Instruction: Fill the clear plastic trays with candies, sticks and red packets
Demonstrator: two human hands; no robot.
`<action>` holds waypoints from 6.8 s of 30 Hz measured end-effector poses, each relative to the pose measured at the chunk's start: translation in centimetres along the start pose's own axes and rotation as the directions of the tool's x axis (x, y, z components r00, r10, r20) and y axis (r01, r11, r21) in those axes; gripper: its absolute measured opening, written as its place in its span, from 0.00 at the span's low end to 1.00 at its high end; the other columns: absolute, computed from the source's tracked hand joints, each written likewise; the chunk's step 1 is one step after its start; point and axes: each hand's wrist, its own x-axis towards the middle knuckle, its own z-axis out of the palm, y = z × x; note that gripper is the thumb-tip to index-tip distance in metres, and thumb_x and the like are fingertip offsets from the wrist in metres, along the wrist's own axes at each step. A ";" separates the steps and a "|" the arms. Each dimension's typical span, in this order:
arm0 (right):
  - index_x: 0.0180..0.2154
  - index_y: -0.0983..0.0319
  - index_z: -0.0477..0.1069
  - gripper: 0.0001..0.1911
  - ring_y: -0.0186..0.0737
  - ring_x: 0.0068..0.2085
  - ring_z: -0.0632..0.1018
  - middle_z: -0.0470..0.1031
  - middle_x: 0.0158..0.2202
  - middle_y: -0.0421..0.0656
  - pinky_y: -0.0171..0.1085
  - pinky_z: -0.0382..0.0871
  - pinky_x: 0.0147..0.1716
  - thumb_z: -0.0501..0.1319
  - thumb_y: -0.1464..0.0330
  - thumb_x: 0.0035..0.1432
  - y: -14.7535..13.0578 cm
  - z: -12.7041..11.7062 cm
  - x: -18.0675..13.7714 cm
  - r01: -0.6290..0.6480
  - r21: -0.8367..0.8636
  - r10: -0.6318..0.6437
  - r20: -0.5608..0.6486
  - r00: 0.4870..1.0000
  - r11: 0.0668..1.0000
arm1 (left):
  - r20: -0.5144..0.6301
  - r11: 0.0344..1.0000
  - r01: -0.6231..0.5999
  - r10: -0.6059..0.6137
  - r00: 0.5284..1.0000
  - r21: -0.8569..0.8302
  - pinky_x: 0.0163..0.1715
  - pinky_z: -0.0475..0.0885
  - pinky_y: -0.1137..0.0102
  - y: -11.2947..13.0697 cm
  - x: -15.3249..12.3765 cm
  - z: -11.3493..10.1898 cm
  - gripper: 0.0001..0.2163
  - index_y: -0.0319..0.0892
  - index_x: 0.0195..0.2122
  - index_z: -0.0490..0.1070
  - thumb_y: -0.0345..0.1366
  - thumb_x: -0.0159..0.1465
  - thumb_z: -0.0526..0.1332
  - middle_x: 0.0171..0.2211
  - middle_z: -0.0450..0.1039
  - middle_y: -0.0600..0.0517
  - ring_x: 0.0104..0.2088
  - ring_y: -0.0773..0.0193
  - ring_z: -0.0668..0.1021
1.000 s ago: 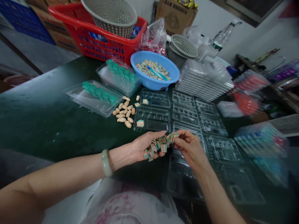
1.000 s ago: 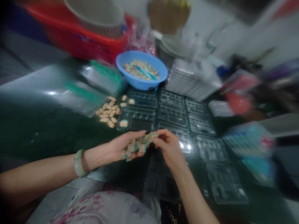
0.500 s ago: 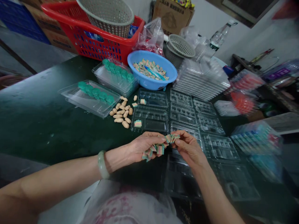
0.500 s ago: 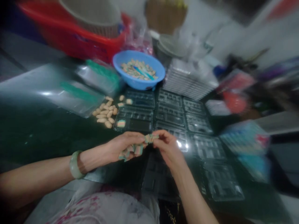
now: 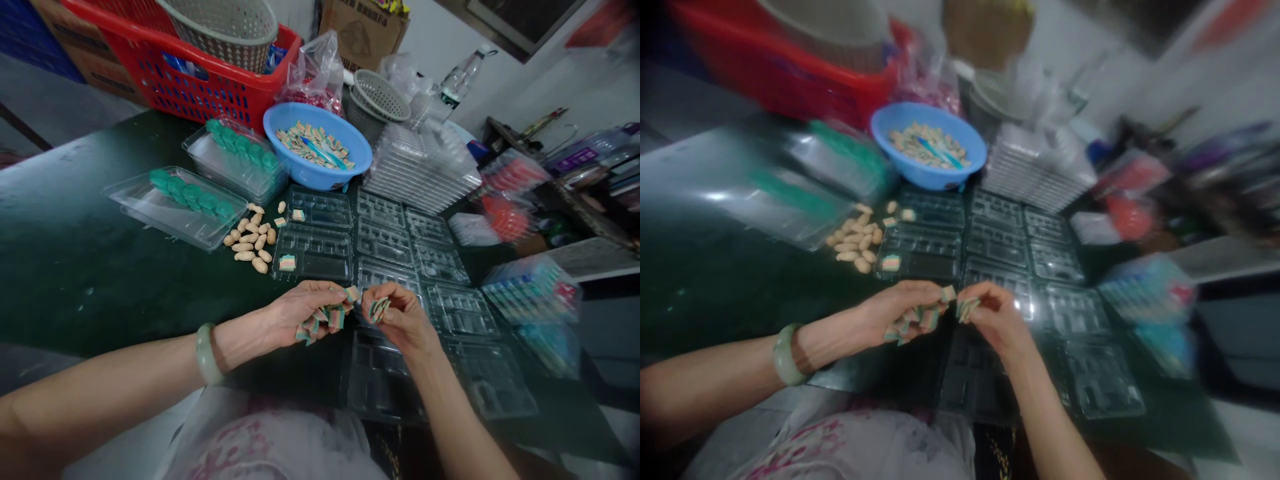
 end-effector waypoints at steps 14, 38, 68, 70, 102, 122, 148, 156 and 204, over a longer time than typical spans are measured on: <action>0.34 0.60 0.75 0.07 0.36 0.30 0.75 0.77 0.29 0.41 0.35 0.69 0.30 0.66 0.68 0.49 -2.7 -0.5 -8.5 -0.258 -0.559 0.215 -0.143 0.966 0.788 | -0.033 1.000 0.004 -0.004 0.999 0.020 0.11 0.53 0.80 0.1 0.2 0.3 0.09 0.37 0.29 0.71 0.39 0.56 0.62 0.18 0.67 0.51 0.17 0.71 0.68; 0.32 0.61 0.73 0.09 0.41 0.35 0.70 0.71 0.31 0.44 0.40 0.63 0.35 0.54 0.73 0.59 1.3 5.0 -11.1 -0.072 -0.975 -0.145 -0.104 0.984 0.208 | -0.020 0.996 -0.039 0.041 0.999 0.080 0.12 0.55 0.81 -0.4 0.6 -0.2 0.09 0.36 0.31 0.71 0.38 0.56 0.62 0.19 0.65 0.51 0.22 0.69 0.71; 0.43 0.61 0.68 0.10 0.32 0.27 0.69 0.70 0.28 0.39 0.32 0.62 0.27 0.56 0.65 0.60 -1.3 4.4 -7.9 -0.045 -0.856 -0.282 -0.219 0.934 0.515 | 0.006 0.986 -0.037 0.036 0.999 0.161 0.11 0.54 0.81 -0.4 -0.1 0.5 0.10 0.38 0.31 0.71 0.41 0.56 0.62 0.18 0.67 0.53 0.16 0.73 0.67; 0.39 0.62 0.69 0.10 0.31 0.24 0.68 0.70 0.26 0.39 0.31 0.61 0.24 0.56 0.63 0.59 -1.6 4.1 -6.0 -0.066 -0.782 -0.260 -0.284 0.923 0.619 | 0.043 0.976 -0.052 0.044 0.998 0.212 0.11 0.52 0.80 -0.4 -0.2 0.5 0.11 0.38 0.31 0.71 0.42 0.57 0.62 0.18 0.67 0.53 0.16 0.73 0.67; 0.28 0.64 0.69 0.07 0.31 0.25 0.67 0.68 0.24 0.38 0.31 0.60 0.25 0.60 0.66 0.53 0.3 4.2 -1.3 -0.051 -0.595 -0.119 -0.242 0.963 0.802 | -0.099 0.988 -0.038 0.053 0.994 0.147 0.10 0.55 0.79 -0.2 0.2 0.6 0.13 0.40 0.38 0.69 0.45 0.59 0.56 0.17 0.68 0.52 0.14 0.70 0.67; 0.34 0.61 0.68 0.05 0.31 0.23 0.66 0.65 0.21 0.35 0.31 0.57 0.22 0.59 0.69 0.52 -0.6 4.9 0.0 -0.051 -0.806 -0.154 -0.174 0.973 0.589 | -0.104 0.987 0.004 0.013 0.994 0.163 0.09 0.54 0.76 -0.8 0.6 0.0 0.25 0.36 0.21 0.69 0.56 0.58 0.51 0.14 0.68 0.48 0.10 0.69 0.65; 0.34 0.62 0.67 0.03 0.35 0.32 0.70 0.70 0.31 0.40 0.34 0.64 0.33 0.56 0.72 0.56 -0.4 4.8 -0.5 0.141 -0.709 -0.288 -0.091 0.953 0.691 | -0.100 0.997 0.058 -0.053 0.994 0.049 0.10 0.53 0.75 -0.5 0.5 -0.1 0.28 0.37 0.27 0.69 0.60 0.56 0.48 0.15 0.70 0.46 0.11 0.67 0.66; 0.33 0.63 0.69 0.04 0.33 0.30 0.71 0.71 0.29 0.39 0.33 0.64 0.31 0.58 0.68 0.55 -1.2 4.1 -0.3 0.020 -0.535 -0.118 -0.151 0.981 0.845 | -0.059 0.992 0.026 -0.019 0.998 0.120 0.11 0.53 0.75 -0.9 0.6 -0.4 0.30 0.36 0.30 0.71 0.62 0.55 0.47 0.17 0.70 0.47 0.13 0.68 0.66; 0.44 0.60 0.68 0.13 0.42 0.43 0.64 0.65 0.41 0.45 0.43 0.62 0.43 0.52 0.76 0.59 -0.8 4.5 -2.5 0.308 -0.897 -0.262 0.229 0.938 0.318 | -0.042 0.920 0.146 -0.173 0.984 -0.363 0.09 0.63 0.76 0.0 0.8 0.2 0.16 0.35 0.28 0.69 0.44 0.63 0.52 0.13 0.65 0.53 0.11 0.68 0.68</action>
